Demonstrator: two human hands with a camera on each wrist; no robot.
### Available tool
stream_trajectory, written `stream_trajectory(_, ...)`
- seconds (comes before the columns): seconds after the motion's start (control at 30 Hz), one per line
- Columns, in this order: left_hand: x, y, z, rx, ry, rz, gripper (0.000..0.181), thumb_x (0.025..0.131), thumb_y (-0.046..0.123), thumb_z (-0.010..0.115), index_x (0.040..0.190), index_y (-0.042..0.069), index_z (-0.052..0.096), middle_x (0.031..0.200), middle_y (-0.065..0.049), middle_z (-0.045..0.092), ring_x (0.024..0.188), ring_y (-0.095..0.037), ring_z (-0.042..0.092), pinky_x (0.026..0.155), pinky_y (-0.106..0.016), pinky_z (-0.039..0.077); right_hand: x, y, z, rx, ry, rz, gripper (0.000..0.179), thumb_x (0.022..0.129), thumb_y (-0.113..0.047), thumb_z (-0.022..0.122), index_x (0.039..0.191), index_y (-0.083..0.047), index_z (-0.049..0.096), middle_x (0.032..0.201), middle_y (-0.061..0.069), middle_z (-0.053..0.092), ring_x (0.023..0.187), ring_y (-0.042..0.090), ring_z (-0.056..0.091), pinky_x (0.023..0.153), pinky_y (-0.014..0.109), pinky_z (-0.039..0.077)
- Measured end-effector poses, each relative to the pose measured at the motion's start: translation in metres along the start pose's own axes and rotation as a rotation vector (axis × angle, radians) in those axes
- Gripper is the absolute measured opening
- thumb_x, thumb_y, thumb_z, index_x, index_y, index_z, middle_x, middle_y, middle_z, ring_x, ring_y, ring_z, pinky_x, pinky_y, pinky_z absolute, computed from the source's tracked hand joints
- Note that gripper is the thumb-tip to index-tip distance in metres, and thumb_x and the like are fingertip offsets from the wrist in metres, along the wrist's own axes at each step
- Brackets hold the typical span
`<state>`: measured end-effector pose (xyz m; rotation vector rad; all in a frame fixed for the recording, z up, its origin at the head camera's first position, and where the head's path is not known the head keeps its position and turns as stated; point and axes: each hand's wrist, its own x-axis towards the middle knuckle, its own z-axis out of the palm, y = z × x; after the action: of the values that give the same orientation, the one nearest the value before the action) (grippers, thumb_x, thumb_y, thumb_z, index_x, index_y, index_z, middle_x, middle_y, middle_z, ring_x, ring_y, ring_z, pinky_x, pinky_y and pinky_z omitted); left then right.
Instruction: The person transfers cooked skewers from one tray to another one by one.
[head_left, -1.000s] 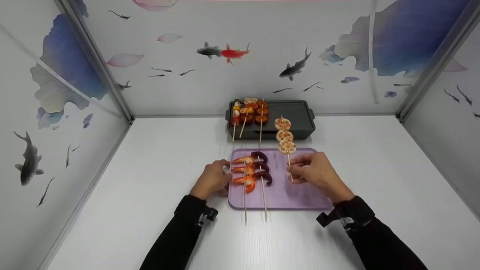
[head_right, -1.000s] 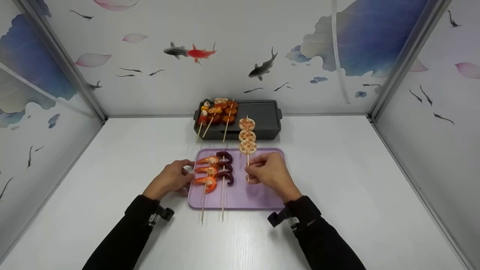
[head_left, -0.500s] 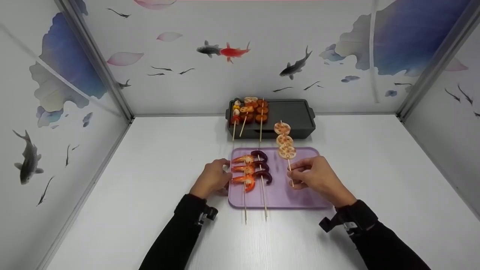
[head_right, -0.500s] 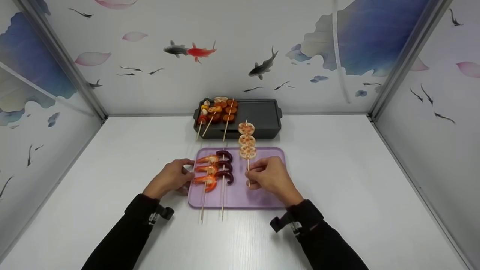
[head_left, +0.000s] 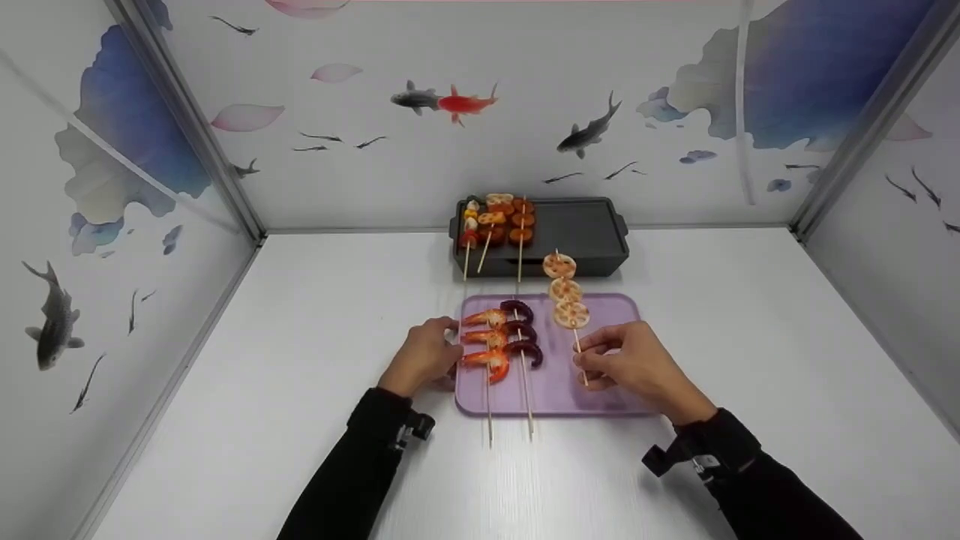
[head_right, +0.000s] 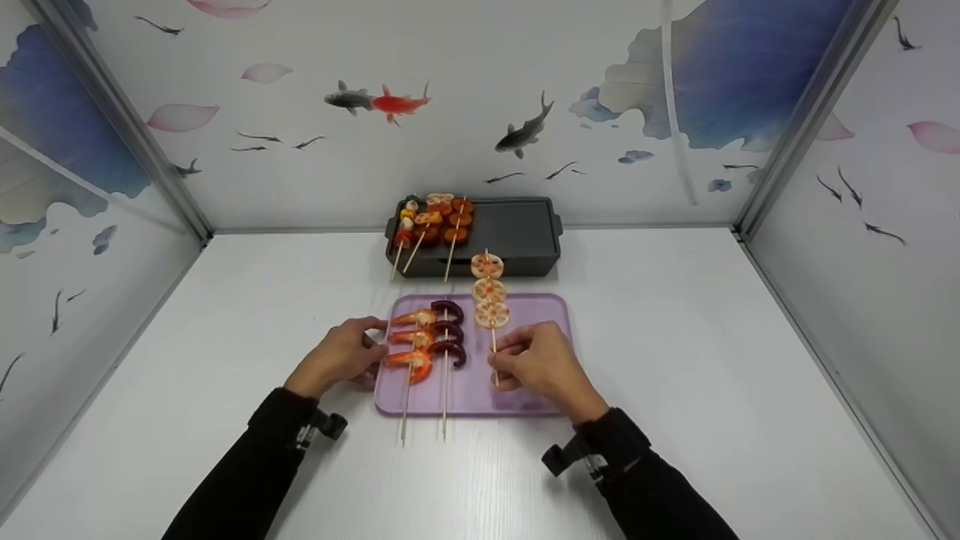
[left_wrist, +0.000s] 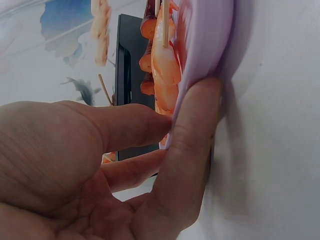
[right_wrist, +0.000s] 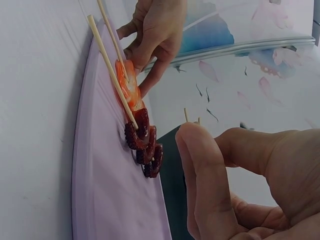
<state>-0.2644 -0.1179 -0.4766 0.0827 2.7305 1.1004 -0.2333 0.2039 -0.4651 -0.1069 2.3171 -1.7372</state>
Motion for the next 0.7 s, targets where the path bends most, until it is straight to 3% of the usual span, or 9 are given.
stream_trajectory(0.13, -0.0007, 0.0002, -0.0012, 0.012, 0.009, 0.018, 0.048, 0.095, 0.014, 0.063, 0.141, 0.002, 0.056, 0.091, -0.008, 0.069, 0.077, -0.017, 0.067, 0.065, -0.030, 0.058, -0.0023, 0.0013, 0.0013, -0.012, 0.001, 0.015, 0.024, 0.083, -0.008, 0.082, 0.103, 0.003, 0.073, 0.097, 0.020, 0.070, 0.075, 0.028, 0.072, 0.067, 0.042, 0.063)
stream_trajectory(0.7, -0.0001, -0.0002, -0.0003, 0.001, -0.001, 0.005, 0.047, 0.095, 0.013, 0.063, 0.140, 0.003, 0.056, 0.087, -0.007, 0.067, 0.069, -0.016, 0.065, 0.056, -0.029, 0.056, -0.0094, 0.0061, 0.0078, -0.037, -0.028, 0.026, 0.027, 0.085, -0.011, 0.082, 0.106, 0.003, 0.072, 0.097, 0.018, 0.070, 0.072, 0.026, 0.072, 0.065, 0.040, 0.063)
